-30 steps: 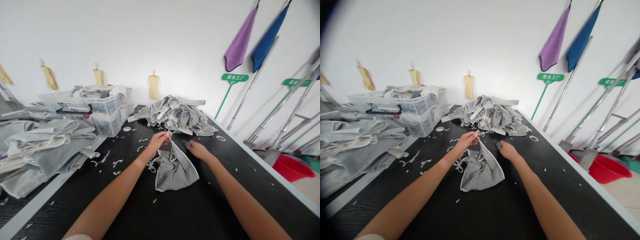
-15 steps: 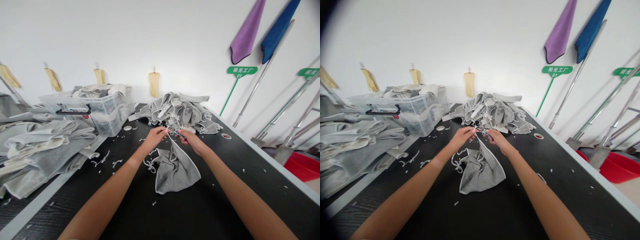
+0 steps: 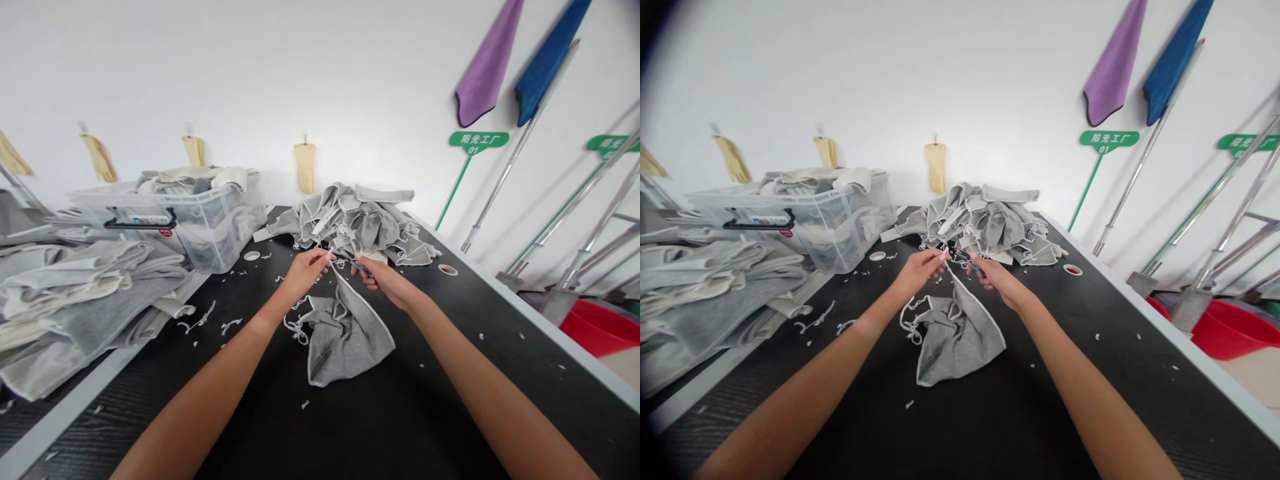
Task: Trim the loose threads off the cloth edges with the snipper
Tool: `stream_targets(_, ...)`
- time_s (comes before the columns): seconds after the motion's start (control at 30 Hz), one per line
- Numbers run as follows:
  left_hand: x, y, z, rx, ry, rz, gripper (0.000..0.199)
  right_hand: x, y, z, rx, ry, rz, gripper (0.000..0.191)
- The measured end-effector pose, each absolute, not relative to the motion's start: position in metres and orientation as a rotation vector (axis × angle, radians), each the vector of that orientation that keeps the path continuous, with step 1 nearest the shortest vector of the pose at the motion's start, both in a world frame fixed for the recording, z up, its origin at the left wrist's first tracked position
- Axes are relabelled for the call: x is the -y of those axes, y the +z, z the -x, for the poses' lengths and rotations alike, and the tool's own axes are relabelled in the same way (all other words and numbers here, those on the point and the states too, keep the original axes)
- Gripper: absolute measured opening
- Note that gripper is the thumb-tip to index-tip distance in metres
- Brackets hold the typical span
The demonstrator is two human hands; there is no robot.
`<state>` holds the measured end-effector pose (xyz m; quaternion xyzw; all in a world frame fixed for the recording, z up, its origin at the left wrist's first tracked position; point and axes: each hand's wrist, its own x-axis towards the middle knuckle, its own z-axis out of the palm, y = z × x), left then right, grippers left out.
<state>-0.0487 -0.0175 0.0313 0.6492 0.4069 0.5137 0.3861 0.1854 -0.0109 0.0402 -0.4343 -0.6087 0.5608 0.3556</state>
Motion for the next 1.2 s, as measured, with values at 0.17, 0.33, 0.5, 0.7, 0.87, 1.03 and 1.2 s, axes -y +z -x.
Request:
stream_targets(0.17, 0.019, 0.035, 0.048, -1.036, 1.322, -1.662, 0.039, 0.012, 0.046, -0.187, 1.532, 1.578, 1.114, 0.05)
stream_targets(0.33, 0.021, 0.037, 0.047, -1.03, 1.319, -1.674, 0.037, 0.015, 0.052, -0.183, 1.615, 1.54, 1.191, 0.045)
stream_targets(0.5, 0.021, 0.037, 0.047, -1.034, 1.339, -1.691, 0.037, 0.023, 0.053, -0.177, 1.878, 1.147, 1.21, 0.053)
stream_targets(0.7, 0.021, 0.038, 0.046, -1.089, 1.399, -1.661, 0.032, 0.029, 0.055, -0.175, 2.102, 0.73, 1.144, 0.051)
stream_targets(0.87, 0.022, 0.036, 0.046, -1.11, 1.462, -1.65, 0.028, 0.034, 0.057, -0.174, 2.163, 0.587, 1.141, 0.047)
stream_targets(1.03, 0.022, 0.035, 0.046, -1.124, 1.502, -1.687, 0.028, 0.039, 0.06, -0.173, 2.199, 0.481, 1.165, 0.044)
stream_targets(1.2, 0.024, 0.038, 0.045, -1.128, 1.546, -1.848, 0.024, 0.043, 0.06, -0.17, 2.206, 0.399, 1.207, 0.042)
